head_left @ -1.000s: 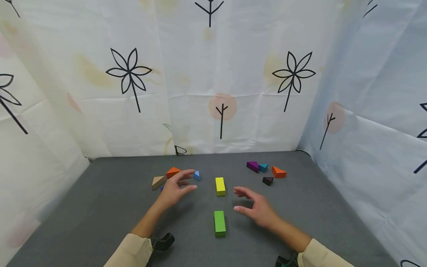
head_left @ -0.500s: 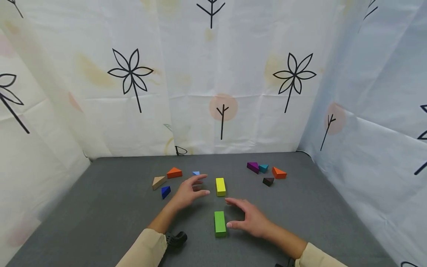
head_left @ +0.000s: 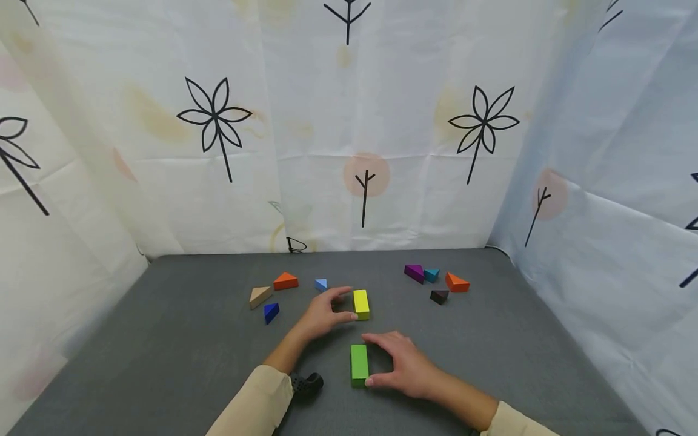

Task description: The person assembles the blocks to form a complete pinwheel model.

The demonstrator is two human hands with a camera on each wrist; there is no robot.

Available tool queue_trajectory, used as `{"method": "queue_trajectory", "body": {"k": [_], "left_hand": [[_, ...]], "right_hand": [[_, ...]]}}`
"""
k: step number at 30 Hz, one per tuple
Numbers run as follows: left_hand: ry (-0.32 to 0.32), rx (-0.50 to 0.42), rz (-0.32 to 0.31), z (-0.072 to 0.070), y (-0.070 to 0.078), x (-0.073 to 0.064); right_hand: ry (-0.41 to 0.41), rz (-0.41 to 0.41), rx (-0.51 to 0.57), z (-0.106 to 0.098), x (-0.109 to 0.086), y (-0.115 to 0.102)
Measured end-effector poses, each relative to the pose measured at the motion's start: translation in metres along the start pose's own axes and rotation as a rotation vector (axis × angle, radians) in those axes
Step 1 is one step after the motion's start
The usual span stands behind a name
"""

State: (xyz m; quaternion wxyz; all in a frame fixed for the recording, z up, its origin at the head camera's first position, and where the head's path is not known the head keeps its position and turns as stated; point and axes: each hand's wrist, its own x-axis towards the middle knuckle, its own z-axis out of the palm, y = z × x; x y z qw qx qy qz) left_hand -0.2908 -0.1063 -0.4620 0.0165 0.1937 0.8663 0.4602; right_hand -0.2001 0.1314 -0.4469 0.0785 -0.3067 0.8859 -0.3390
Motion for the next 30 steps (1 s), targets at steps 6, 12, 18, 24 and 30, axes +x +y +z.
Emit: {"method": "queue_trajectory", "body": {"k": [6,12,18,24,30], "left_hand": [[0.002,0.056,-0.007,0.004,0.001,0.007],[0.003,0.119,0.000,0.008,0.005,0.012],[0.009,0.149,-0.022,0.009,0.005,0.013],[0.013,0.109,-0.088,0.007,0.006,0.012],[0.031,0.107,-0.090,0.006,0.004,0.010]], "right_hand": [[0.019,-0.027,-0.028,0.004,-0.001,-0.001],[0.016,0.022,-0.037,0.004,-0.003,-0.003],[0.001,0.048,-0.015,0.004,-0.002,-0.003],[-0.008,0.067,-0.007,0.003,-0.001,-0.005],[0.010,0.055,-0.006,0.001,0.001,-0.005]]}}
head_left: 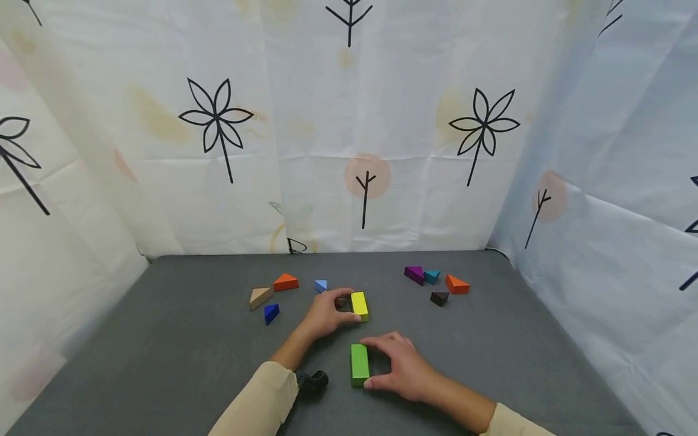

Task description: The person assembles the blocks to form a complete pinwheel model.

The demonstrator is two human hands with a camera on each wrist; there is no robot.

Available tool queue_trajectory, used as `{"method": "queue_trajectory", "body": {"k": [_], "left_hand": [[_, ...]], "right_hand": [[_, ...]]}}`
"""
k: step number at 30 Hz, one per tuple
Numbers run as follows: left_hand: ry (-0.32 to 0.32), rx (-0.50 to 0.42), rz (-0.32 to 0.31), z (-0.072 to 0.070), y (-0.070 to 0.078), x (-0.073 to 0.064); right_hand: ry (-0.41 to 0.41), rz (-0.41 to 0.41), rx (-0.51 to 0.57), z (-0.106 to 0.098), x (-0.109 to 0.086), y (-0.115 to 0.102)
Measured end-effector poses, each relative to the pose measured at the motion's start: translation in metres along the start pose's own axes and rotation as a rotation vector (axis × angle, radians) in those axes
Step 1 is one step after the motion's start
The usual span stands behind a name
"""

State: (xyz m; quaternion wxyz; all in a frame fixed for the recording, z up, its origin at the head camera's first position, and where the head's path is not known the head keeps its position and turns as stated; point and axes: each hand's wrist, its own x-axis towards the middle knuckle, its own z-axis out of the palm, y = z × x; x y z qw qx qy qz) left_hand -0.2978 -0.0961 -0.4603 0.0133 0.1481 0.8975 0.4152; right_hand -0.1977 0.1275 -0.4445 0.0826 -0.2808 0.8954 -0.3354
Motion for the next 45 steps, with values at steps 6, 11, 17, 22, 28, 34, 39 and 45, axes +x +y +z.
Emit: {"method": "queue_trajectory", "body": {"k": [6,11,17,22,28,34,39,45], "left_hand": [[0.000,-0.020,0.005,-0.004,-0.001,-0.003],[-0.013,-0.024,0.002,-0.007,-0.002,-0.008],[-0.033,-0.036,0.012,-0.011,-0.002,-0.015],[-0.037,-0.050,0.017,-0.013,-0.003,-0.020],[-0.054,-0.048,0.003,-0.015,-0.003,-0.024],[-0.064,-0.047,-0.002,-0.015,-0.004,-0.024],[-0.079,-0.033,0.023,-0.016,-0.007,-0.024],[-0.131,-0.069,0.045,-0.021,-0.010,-0.024]], "right_hand": [[0.016,0.024,0.013,-0.003,0.003,0.001],[0.059,0.032,0.016,-0.005,0.006,0.003],[0.103,0.037,-0.012,-0.009,0.010,0.006],[0.098,0.065,-0.029,-0.012,0.014,0.009],[0.088,0.050,-0.021,-0.014,0.017,0.011],[0.072,0.017,0.012,-0.016,0.021,0.013],[0.083,-0.044,0.001,-0.014,0.022,0.017],[0.104,-0.080,-0.017,-0.007,0.022,0.018]]}}
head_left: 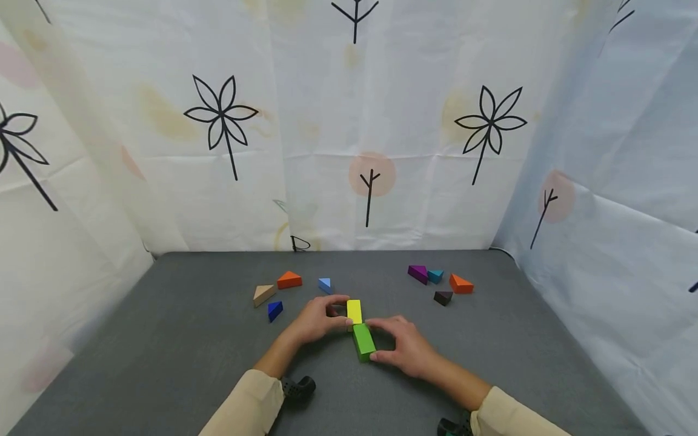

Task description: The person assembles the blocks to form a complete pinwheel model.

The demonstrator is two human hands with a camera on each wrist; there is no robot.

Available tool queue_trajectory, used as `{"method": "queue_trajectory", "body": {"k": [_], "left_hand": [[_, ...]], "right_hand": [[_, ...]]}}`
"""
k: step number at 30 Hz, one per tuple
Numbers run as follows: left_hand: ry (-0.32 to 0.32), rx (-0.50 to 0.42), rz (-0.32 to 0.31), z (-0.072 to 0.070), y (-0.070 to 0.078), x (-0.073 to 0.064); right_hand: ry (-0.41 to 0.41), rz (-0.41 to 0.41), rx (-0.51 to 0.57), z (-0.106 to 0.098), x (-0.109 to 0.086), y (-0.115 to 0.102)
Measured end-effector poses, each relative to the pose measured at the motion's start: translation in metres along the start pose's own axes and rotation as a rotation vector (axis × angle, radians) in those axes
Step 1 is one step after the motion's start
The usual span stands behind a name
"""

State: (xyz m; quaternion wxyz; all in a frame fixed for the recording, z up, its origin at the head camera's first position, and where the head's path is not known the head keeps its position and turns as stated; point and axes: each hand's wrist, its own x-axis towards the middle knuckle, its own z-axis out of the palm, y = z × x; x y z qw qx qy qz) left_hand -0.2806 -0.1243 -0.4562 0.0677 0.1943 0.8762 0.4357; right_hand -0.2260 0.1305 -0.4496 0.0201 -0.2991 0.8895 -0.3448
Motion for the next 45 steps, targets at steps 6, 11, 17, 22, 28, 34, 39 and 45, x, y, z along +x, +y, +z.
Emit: {"method": "queue_trajectory", "body": {"k": [6,11,17,22,28,34,39,45], "left_hand": [[0.015,-0.001,0.017,0.001,0.000,0.000],[0.032,-0.002,0.005,0.004,0.002,-0.001],[0.021,-0.008,0.002,0.004,0.004,-0.002],[0.012,0.016,0.015,0.004,0.004,-0.003],[-0.010,0.113,0.100,0.007,0.017,-0.012],[-0.054,0.245,0.177,0.014,0.031,-0.025],[-0.047,0.285,0.136,0.019,0.034,-0.029],[-0.031,0.295,0.109,0.022,0.033,-0.032]], "right_hand": [[0.010,-0.027,0.008,0.004,0.001,-0.005],[0.006,0.003,0.008,0.007,0.001,-0.007],[-0.002,0.046,-0.029,0.008,0.001,-0.015],[0.001,0.054,-0.042,0.008,0.001,-0.021],[0.046,0.031,-0.077,0.011,0.000,-0.022],[0.075,0.019,-0.101,0.013,-0.001,-0.022],[0.045,0.049,-0.110,0.012,0.000,-0.024],[0.032,0.059,-0.129,0.012,0.000,-0.027]]}}
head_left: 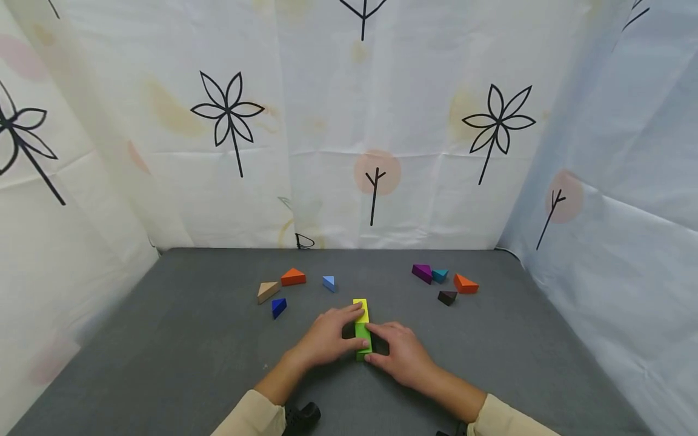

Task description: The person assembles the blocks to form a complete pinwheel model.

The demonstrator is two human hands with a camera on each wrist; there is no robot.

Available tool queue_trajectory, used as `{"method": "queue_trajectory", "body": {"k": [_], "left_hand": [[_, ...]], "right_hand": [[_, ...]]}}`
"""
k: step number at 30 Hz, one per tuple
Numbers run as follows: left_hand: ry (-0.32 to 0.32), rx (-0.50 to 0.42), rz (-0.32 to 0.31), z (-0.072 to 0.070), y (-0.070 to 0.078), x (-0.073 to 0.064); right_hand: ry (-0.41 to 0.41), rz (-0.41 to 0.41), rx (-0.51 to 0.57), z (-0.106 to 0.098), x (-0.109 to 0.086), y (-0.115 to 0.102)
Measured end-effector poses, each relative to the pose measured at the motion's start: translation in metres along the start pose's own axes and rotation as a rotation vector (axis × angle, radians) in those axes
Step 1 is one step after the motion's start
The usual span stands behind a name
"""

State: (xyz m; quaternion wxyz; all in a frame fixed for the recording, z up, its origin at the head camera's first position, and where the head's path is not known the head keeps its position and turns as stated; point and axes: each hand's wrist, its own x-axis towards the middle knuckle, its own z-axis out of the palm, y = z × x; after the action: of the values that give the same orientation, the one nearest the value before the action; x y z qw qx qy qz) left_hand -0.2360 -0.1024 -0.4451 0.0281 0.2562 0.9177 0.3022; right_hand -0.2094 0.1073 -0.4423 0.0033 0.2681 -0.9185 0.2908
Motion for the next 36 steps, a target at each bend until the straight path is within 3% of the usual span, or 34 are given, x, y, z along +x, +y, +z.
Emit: {"method": "queue_trajectory", "body": {"k": [10,18,23,31,36], "left_hand": [[0.033,-0.013,0.009,-0.002,0.001,-0.001],[0.025,-0.011,0.005,0.001,-0.001,0.000],[0.014,-0.015,-0.013,0.001,-0.002,0.000],[0.012,-0.009,-0.029,0.002,-0.003,0.001],[0.011,-0.007,-0.034,0.003,-0.004,0.002]], "right_hand": [[-0.012,-0.006,0.001,-0.003,0.002,-0.002],[-0.128,-0.069,0.029,-0.021,0.006,0.009],[-0.179,-0.062,0.016,-0.041,0.013,0.011],[-0.098,-0.073,-0.093,-0.066,0.017,0.022],[-0.020,-0.021,-0.154,-0.075,0.021,0.036]]}}
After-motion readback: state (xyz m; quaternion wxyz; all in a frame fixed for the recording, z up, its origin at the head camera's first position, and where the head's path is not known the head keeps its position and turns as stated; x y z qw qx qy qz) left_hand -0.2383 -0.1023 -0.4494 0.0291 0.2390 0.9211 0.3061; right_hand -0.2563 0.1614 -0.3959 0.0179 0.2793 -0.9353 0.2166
